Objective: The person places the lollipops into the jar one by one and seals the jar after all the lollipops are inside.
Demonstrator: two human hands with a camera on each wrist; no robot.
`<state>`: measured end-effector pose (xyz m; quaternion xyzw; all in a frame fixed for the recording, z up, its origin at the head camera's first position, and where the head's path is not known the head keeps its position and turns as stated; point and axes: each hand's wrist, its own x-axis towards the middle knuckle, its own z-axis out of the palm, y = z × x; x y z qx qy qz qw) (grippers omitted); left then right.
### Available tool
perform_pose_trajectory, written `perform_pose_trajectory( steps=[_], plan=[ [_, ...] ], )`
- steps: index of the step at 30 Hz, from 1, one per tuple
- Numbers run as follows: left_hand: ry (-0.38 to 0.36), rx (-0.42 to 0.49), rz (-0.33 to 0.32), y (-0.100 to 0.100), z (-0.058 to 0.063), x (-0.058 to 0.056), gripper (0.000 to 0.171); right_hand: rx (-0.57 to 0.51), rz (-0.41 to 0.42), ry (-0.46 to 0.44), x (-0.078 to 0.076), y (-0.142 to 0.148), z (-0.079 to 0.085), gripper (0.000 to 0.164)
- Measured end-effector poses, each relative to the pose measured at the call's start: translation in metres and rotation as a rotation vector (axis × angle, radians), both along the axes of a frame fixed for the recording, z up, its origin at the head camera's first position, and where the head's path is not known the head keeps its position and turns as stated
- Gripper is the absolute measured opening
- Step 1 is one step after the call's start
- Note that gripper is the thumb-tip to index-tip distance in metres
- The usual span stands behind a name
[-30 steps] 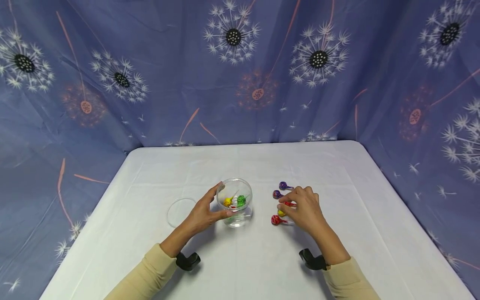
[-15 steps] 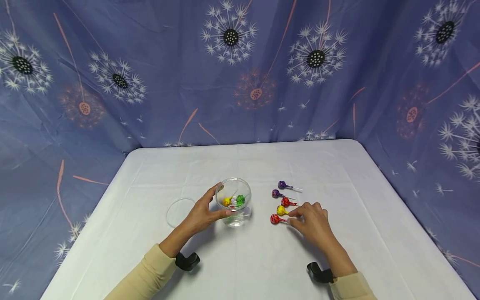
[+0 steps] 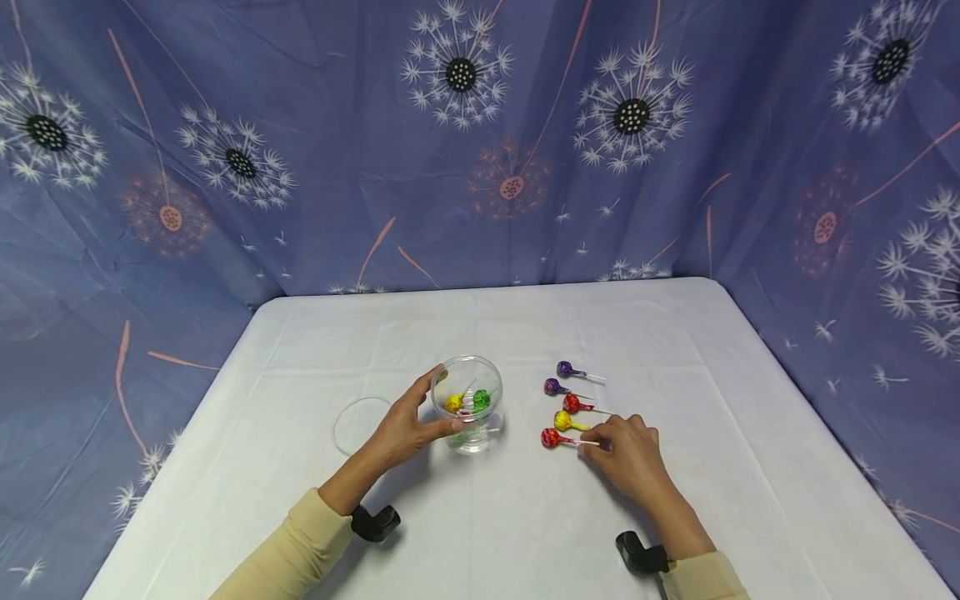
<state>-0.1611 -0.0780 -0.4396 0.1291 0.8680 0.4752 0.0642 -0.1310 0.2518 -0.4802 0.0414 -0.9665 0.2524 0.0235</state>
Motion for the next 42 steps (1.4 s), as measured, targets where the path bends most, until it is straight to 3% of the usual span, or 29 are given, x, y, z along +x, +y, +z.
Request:
perform_pose_trajectory(
  steps=[15, 23, 31, 42],
  plan=[
    [0.004, -0.008, 0.001, -0.001, 0.001, 0.001, 0.094, -0.070, 0.024, 0.056, 0.003, 0.001, -0.001, 0.006],
    [0.006, -0.007, 0.002, -0.001, 0.001, 0.000, 0.092, -0.096, 0.031, 0.119, 0.003, 0.000, 0.009, 0.005],
    [0.007, -0.002, 0.005, -0.002, 0.001, 0.000, 0.092, -0.131, 0.055, 0.224, -0.004, -0.006, 0.036, 0.008],
    [0.000, -0.007, -0.004, -0.004, -0.001, -0.001, 0.093, -0.183, 0.128, 0.359, -0.028, -0.030, 0.095, 0.004]
  ],
)
